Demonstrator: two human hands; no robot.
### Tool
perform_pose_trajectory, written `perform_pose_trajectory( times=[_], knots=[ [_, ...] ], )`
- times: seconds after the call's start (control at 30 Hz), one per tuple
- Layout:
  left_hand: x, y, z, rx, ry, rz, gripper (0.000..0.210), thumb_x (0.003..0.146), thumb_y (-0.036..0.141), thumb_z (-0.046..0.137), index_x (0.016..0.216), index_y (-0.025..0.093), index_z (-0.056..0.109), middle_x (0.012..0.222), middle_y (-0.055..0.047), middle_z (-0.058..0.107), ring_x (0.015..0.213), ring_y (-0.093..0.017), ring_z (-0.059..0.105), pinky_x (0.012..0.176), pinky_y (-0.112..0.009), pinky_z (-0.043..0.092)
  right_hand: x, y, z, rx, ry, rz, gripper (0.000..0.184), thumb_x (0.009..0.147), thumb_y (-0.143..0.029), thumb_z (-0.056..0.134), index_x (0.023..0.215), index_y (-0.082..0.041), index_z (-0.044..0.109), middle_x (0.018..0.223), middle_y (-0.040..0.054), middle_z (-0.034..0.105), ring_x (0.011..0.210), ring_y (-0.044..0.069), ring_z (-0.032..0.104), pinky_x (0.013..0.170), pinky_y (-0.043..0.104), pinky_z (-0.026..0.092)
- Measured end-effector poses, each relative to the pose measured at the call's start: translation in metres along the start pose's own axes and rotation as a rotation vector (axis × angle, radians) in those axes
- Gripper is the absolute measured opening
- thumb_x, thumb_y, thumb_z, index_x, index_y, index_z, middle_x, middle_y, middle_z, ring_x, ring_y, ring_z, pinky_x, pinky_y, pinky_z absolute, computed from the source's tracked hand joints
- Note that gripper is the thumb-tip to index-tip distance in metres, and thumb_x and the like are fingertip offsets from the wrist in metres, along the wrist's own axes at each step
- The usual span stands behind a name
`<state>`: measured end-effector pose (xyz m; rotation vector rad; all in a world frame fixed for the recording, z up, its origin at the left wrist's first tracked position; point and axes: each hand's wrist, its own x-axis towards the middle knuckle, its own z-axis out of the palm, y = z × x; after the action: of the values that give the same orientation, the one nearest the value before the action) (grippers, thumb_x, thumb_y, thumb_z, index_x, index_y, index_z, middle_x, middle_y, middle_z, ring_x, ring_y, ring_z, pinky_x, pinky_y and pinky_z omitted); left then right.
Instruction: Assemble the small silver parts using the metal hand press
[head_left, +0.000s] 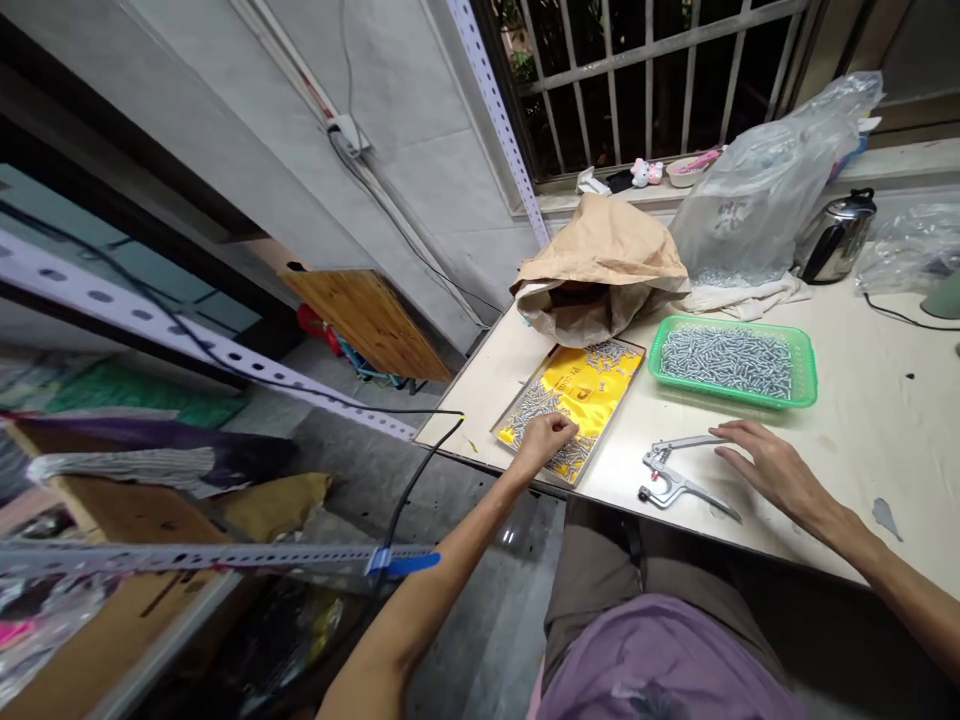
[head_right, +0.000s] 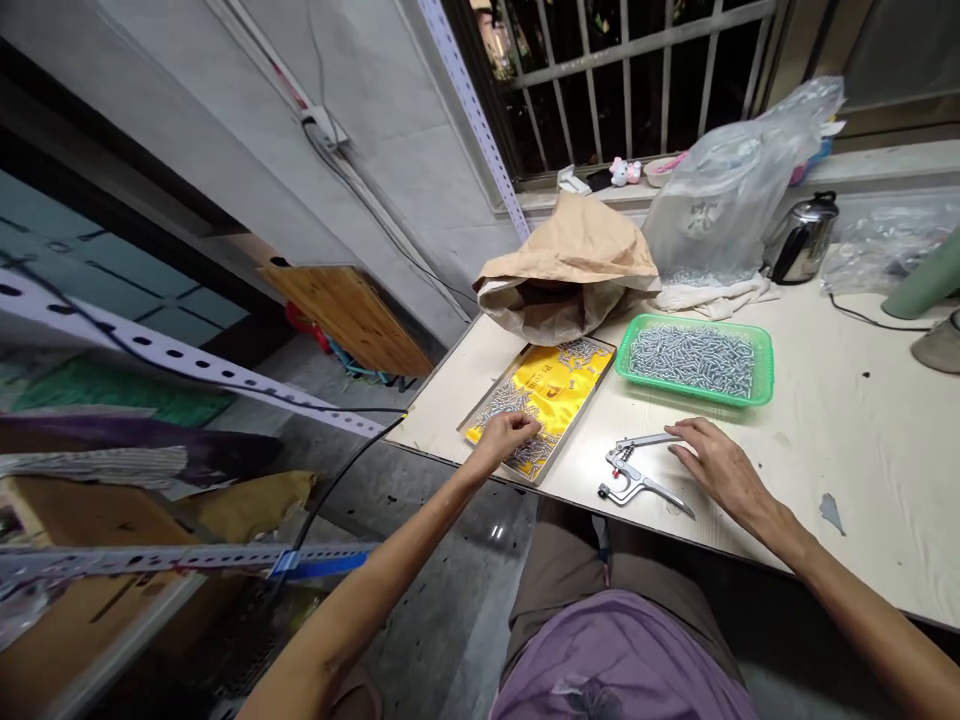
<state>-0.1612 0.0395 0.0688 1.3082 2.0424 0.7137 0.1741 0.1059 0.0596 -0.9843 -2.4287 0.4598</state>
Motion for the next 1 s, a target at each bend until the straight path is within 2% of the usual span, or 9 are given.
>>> perform_pose_trajectory(
  times=[0.13, 0.2, 0.3, 0.43, 0.6, 0.7, 0.83, 1.0],
  knots=[
    [-0.019, 0.019, 0.026, -0.25, -0.221, -0.034, 0.016, 0.068, 0.029, 0.061, 0.065, 0.013, 0.063, 0.057, 0.003, 0.058, 0.049, -0.008, 0.049, 0.05, -0.02, 0.038, -0.02, -0.012, 0.009, 0.038, -0.155, -0.009, 0.031, 0.096, -0.034, 0.038, 0.111, -0.02, 0.062, 0.1, 0.0102, 0.062, 0.092, 0.023, 0.062, 0.08, 0.037, 0.054],
    [-0.027, 0.031, 0.043, -0.268, -0.343, -0.055, 0.014, 0.066, 0.026, 0.063, 0.066, 0.013, 0.065, 0.058, 0.002, 0.06, 0.048, -0.008, 0.05, 0.049, -0.019, 0.039, -0.028, -0.021, 0.013, 0.015, -0.214, -0.024, 0.028, 0.096, -0.03, 0.04, 0.111, -0.018, 0.061, 0.098, 0.0106, 0.061, 0.091, 0.023, 0.061, 0.079, 0.037, 0.052],
    [-0.033, 0.044, 0.063, -0.251, -0.454, -0.108, 0.012, 0.066, 0.022, 0.064, 0.072, 0.012, 0.067, 0.055, 0.003, 0.059, 0.047, -0.008, 0.051, 0.047, -0.018, 0.039, -0.037, -0.031, 0.016, -0.051, -0.261, -0.01, 0.023, 0.094, -0.026, 0.045, 0.107, -0.016, 0.061, 0.093, 0.0102, 0.059, 0.085, 0.023, 0.058, 0.074, 0.035, 0.05],
    [-0.03, 0.047, 0.075, -0.228, -0.49, -0.167, 0.009, 0.07, 0.018, 0.062, 0.073, 0.011, 0.066, 0.049, 0.005, 0.056, 0.044, -0.006, 0.048, 0.046, -0.016, 0.038, -0.046, -0.033, 0.019, -0.088, -0.262, 0.028, 0.017, 0.092, -0.02, 0.049, 0.104, -0.016, 0.06, 0.09, 0.008, 0.057, 0.079, 0.02, 0.056, 0.068, 0.031, 0.046],
    [-0.026, 0.043, 0.079, -0.193, -0.466, -0.221, 0.003, 0.069, 0.013, 0.062, 0.066, 0.013, 0.061, 0.051, 0.005, 0.055, 0.044, -0.005, 0.048, 0.046, -0.016, 0.038, -0.053, -0.032, 0.028, -0.118, -0.253, 0.064, 0.014, 0.092, -0.018, 0.051, 0.101, -0.017, 0.061, 0.086, 0.006, 0.057, 0.077, 0.019, 0.055, 0.066, 0.029, 0.041],
    [-0.026, 0.042, 0.081, -0.184, -0.465, -0.277, 0.005, 0.07, 0.016, 0.063, 0.067, 0.013, 0.061, 0.048, 0.007, 0.051, 0.039, -0.004, 0.041, 0.04, -0.016, 0.03, -0.052, -0.032, 0.032, -0.173, -0.301, 0.101, 0.014, 0.093, -0.016, 0.049, 0.098, -0.017, 0.062, 0.085, 0.0054, 0.056, 0.076, 0.018, 0.054, 0.064, 0.029, 0.038],
    [-0.027, 0.042, 0.084, -0.191, -0.536, -0.401, 0.012, 0.073, 0.018, 0.064, 0.064, 0.014, 0.057, 0.039, 0.01, 0.04, 0.032, -0.003, 0.03, 0.036, -0.018, 0.019, -0.048, -0.033, 0.032, -0.219, -0.371, 0.125, 0.016, 0.093, -0.015, 0.046, 0.097, -0.017, 0.062, 0.086, 0.0051, 0.056, 0.076, 0.018, 0.053, 0.062, 0.029, 0.034],
    [-0.027, 0.041, 0.086, -0.225, -0.608, -0.433, 0.019, 0.073, 0.025, 0.068, 0.063, 0.014, 0.056, 0.036, 0.01, 0.037, 0.03, -0.002, 0.027, 0.036, -0.018, 0.015, -0.048, -0.032, 0.031, -0.217, -0.371, 0.12, 0.018, 0.094, -0.014, 0.045, 0.097, -0.016, 0.062, 0.086, 0.0055, 0.055, 0.077, 0.017, 0.052, 0.063, 0.029, 0.033]
  ],
)
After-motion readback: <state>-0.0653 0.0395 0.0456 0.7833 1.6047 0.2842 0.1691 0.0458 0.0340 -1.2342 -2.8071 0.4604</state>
